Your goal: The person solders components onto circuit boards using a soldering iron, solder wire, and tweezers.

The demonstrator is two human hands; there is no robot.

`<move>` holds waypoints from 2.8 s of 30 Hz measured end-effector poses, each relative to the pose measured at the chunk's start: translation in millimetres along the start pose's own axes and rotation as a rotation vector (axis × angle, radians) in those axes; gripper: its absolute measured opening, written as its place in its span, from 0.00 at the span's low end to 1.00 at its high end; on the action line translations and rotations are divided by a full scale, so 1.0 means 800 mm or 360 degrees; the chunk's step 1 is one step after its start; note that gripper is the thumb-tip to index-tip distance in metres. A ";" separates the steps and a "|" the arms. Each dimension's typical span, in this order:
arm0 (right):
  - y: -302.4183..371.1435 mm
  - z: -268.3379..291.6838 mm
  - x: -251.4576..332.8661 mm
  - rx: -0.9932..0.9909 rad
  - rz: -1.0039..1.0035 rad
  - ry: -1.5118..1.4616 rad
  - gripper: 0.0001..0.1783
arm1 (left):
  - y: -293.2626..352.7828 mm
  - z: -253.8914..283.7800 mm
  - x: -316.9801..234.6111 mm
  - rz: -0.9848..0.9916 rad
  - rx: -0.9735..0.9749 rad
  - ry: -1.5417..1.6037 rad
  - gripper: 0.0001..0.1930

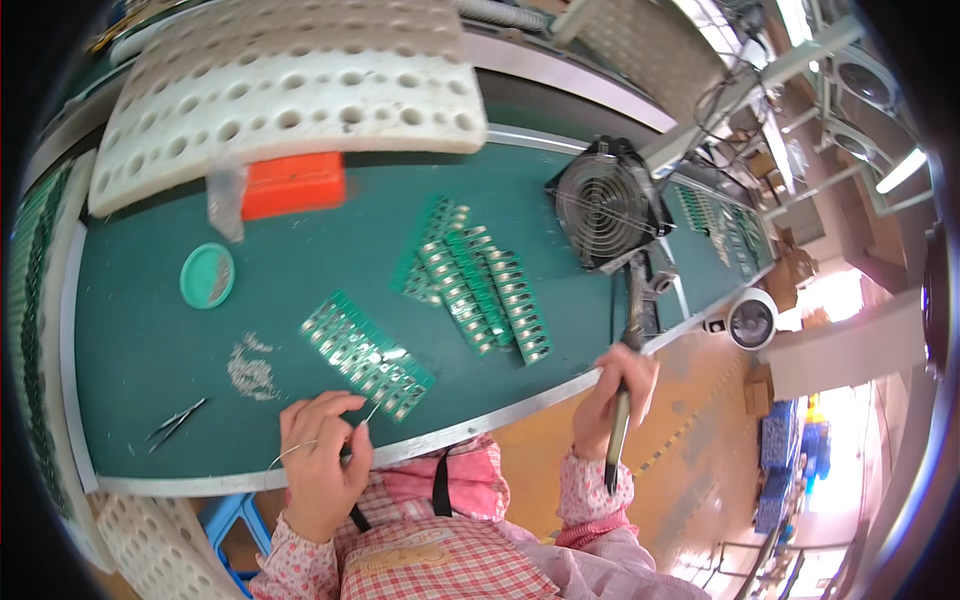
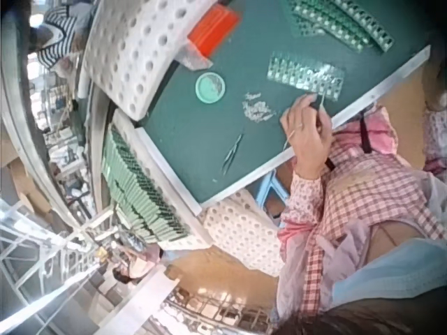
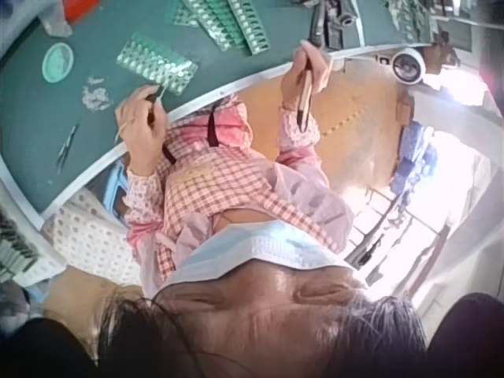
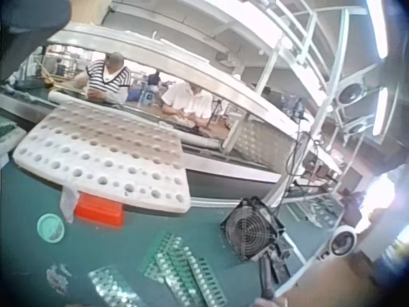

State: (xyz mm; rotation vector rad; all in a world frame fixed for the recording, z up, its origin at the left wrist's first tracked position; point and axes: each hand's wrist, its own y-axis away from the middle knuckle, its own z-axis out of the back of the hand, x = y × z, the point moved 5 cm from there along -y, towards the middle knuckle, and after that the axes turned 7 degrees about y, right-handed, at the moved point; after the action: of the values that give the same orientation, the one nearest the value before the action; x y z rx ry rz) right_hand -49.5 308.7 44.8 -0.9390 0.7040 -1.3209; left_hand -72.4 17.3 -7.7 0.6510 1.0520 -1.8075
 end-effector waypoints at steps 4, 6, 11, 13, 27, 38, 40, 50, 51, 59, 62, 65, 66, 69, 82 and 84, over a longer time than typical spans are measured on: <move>0.007 -0.013 -0.102 -0.0178 -0.1139 0.0007 0.26 | -0.001 -0.006 0.001 -0.0062 0.0017 0.0037 0.09; 0.014 -0.026 -0.143 -0.0110 -0.1063 0.0093 0.31 | -0.004 -0.011 0.002 -0.0068 0.0033 0.0031 0.09; 0.010 -0.063 -0.161 0.0181 -0.0975 0.0101 0.45 | -0.002 -0.008 -0.001 -0.0070 0.0012 -0.0031 0.09; 0.017 -0.074 -0.176 0.0226 -0.0902 0.0161 0.46 | -0.003 -0.008 -0.002 -0.0071 0.0008 -0.0050 0.09; 0.014 -0.091 -0.189 0.0367 -0.0995 0.0120 0.56 | -0.005 -0.011 -0.002 -0.0061 0.0015 -0.0078 0.08; 0.020 -0.072 -0.177 -0.0030 -0.1000 -0.0187 0.41 | -0.001 -0.003 -0.004 -0.0075 -0.0029 -0.0095 0.09; 0.023 -0.042 -0.161 -0.0092 -0.0866 0.0144 0.35 | -0.004 -0.005 -0.004 -0.0101 -0.0030 -0.0079 0.08; 0.038 0.027 0.025 0.0215 -0.0843 -0.0732 0.07 | -0.001 -0.007 0.000 -0.0097 -0.0026 -0.0027 0.10; 0.035 0.016 0.042 0.0404 -0.0795 -0.0804 0.06 | -0.001 -0.008 0.001 -0.0104 -0.0029 -0.0038 0.10; 0.009 -0.026 0.113 0.0827 0.0057 -0.1186 0.09 | 0.001 -0.010 0.003 -0.0118 -0.0053 -0.0078 0.09; 0.004 -0.030 0.127 0.0884 0.0238 -0.1151 0.11 | 0.001 -0.012 0.003 -0.0146 -0.0010 -0.0173 0.06; 0.003 -0.033 0.133 0.0922 0.0305 -0.1120 0.12 | 0.001 -0.013 0.003 -0.0142 -0.0008 -0.0181 0.07; 0.004 -0.034 0.134 0.0923 0.0304 -0.1131 0.12 | 0.001 -0.013 0.003 -0.0148 -0.0012 -0.0194 0.06; 0.003 -0.037 0.137 0.0920 0.0329 -0.1121 0.12 | 0.001 -0.015 0.004 -0.0138 -0.0026 -0.0176 0.07; 0.002 -0.036 0.146 0.0910 0.0409 -0.1062 0.14 | 0.002 -0.017 0.004 -0.0126 -0.0028 -0.0179 0.09; 0.001 -0.036 0.149 0.0926 0.0421 -0.1056 0.14 | 0.001 -0.017 0.004 -0.0127 -0.0026 -0.0179 0.09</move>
State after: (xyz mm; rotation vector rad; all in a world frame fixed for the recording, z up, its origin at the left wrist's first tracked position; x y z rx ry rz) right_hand -57.0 186.2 40.3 -0.7054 -0.0776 -0.8228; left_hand -72.7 27.8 -17.3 0.4977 1.0288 -1.8795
